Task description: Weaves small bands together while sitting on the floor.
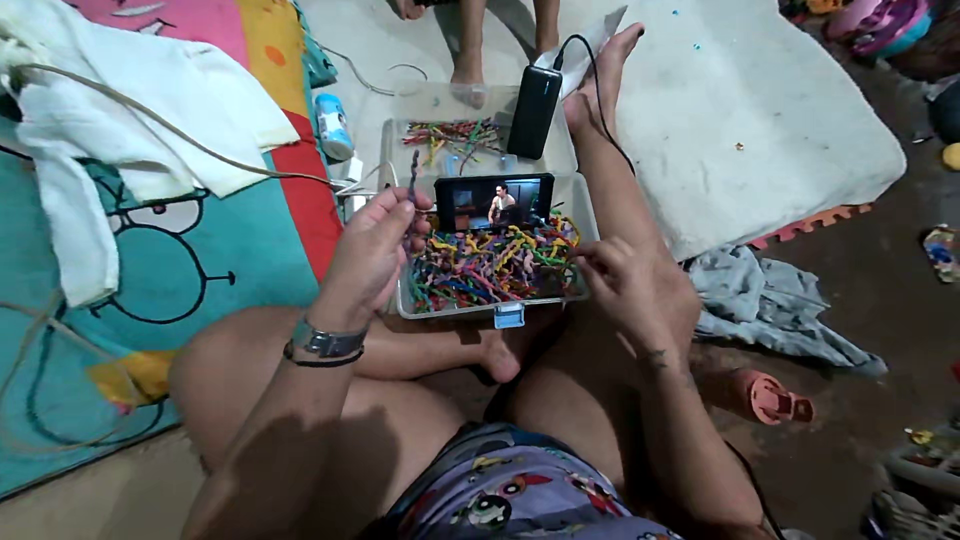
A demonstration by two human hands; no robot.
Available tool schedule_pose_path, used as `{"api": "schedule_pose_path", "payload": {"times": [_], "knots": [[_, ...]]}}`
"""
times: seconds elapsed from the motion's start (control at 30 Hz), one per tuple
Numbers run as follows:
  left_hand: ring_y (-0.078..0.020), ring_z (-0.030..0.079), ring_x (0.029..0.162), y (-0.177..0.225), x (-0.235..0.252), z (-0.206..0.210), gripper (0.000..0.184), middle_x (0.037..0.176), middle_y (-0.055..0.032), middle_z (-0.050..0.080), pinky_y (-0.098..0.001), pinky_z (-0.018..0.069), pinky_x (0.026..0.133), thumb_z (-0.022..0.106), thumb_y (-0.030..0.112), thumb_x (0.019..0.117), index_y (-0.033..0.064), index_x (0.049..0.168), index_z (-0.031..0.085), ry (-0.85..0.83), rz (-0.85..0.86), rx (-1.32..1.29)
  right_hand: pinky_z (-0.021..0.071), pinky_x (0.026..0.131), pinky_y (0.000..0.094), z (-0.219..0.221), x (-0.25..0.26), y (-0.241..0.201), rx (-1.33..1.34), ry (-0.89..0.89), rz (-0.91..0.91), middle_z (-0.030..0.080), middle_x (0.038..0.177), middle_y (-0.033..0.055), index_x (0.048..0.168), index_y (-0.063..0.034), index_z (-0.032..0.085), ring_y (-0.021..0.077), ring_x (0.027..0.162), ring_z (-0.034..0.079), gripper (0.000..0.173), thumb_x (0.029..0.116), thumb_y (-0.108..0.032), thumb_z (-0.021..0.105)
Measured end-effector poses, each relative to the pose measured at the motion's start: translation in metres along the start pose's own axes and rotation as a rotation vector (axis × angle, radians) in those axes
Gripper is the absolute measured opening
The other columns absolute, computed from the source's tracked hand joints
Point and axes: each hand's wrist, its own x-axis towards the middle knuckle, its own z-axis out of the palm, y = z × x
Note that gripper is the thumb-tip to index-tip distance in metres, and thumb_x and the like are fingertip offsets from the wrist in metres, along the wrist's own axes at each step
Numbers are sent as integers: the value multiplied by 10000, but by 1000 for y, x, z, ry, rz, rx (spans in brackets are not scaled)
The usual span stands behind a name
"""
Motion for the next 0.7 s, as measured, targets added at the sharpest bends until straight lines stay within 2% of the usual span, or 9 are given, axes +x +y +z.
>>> {"api": "schedule_pose_path", "payload": {"times": [0.03, 0.13, 0.2, 0.27, 0.4, 0.5, 0.57, 0.63, 0.7], "knots": [[-12, 592, 754, -4, -2, 0, 239, 988, 52, 618, -171, 514, 684, 355, 191, 1116, 170, 1164, 589, -17, -15, -4, 551, 731, 514, 8, 5, -4, -40, -56, -14, 675, 992, 163, 1134, -38, 735, 293, 824, 665, 206, 969, -131, 653], [-33, 584, 763, -10, -2, 3, 218, 992, 20, 608, -180, 502, 684, 384, 151, 1100, 143, 1160, 593, -59, -47, 27, 453, 843, 676, 18, 17, -13, -163, -191, 67, 701, 1036, 161, 1137, -116, 762, 374, 956, 670, 220, 936, -202, 737], [-34, 580, 770, -9, 1, 6, 214, 992, 13, 614, -174, 492, 672, 402, 121, 1083, 119, 1150, 605, -93, -40, 67, 434, 851, 677, 23, 21, -15, -197, -192, 63, 713, 996, 129, 1036, -130, 783, 355, 960, 670, 130, 922, -177, 743], [-26, 552, 682, -10, -5, 5, 202, 962, 10, 634, -145, 448, 583, 414, 156, 1090, 141, 1138, 610, -141, -9, 89, 432, 855, 675, 24, 23, -17, -218, -195, 39, 717, 982, 121, 995, -115, 783, 346, 958, 674, 92, 926, -151, 735], [-27, 499, 585, -8, -13, 6, 149, 905, -1, 624, -143, 398, 500, 487, 110, 1065, 130, 1138, 614, -168, 51, 157, 466, 797, 622, 16, 14, -20, -150, -80, -114, 700, 982, 114, 976, -87, 766, 316, 903, 673, 102, 915, -154, 719], [-40, 522, 593, -9, -15, 9, 103, 854, -8, 621, -157, 434, 513, 557, 68, 1020, 104, 1074, 637, -200, 155, 208, 482, 791, 535, 8, 4, -31, -105, 59, -206, 684, 1000, 100, 961, -91, 751, 267, 900, 654, 133, 913, -191, 678], [-45, 573, 647, -12, -14, 13, 86, 891, -17, 651, -166, 480, 552, 592, 54, 1003, 87, 1058, 649, -232, 237, 252, 488, 813, 490, 4, 0, -41, -102, 149, -246, 685, 1000, 116, 958, -77, 749, 258, 913, 650, 142, 913, -188, 671], [-40, 630, 757, -14, -10, 20, 92, 986, -17, 677, -176, 537, 648, 618, 63, 989, 78, 1053, 682, -250, 310, 300, 484, 844, 434, 2, -1, -48, -92, 237, -287, 688, 986, 115, 940, -77, 746, 233, 926, 646, 128, 911, -179, 673], [-33, 637, 817, -20, -7, 28, 113, 1031, -25, 684, -174, 544, 694, 643, 81, 974, 61, 1051, 724, -247, 386, 326, 488, 852, 362, -2, -3, -56, -59, 289, -321, 678, 976, 103, 934, -75, 739, 193, 932, 630, 111, 911, -164, 676]]}}
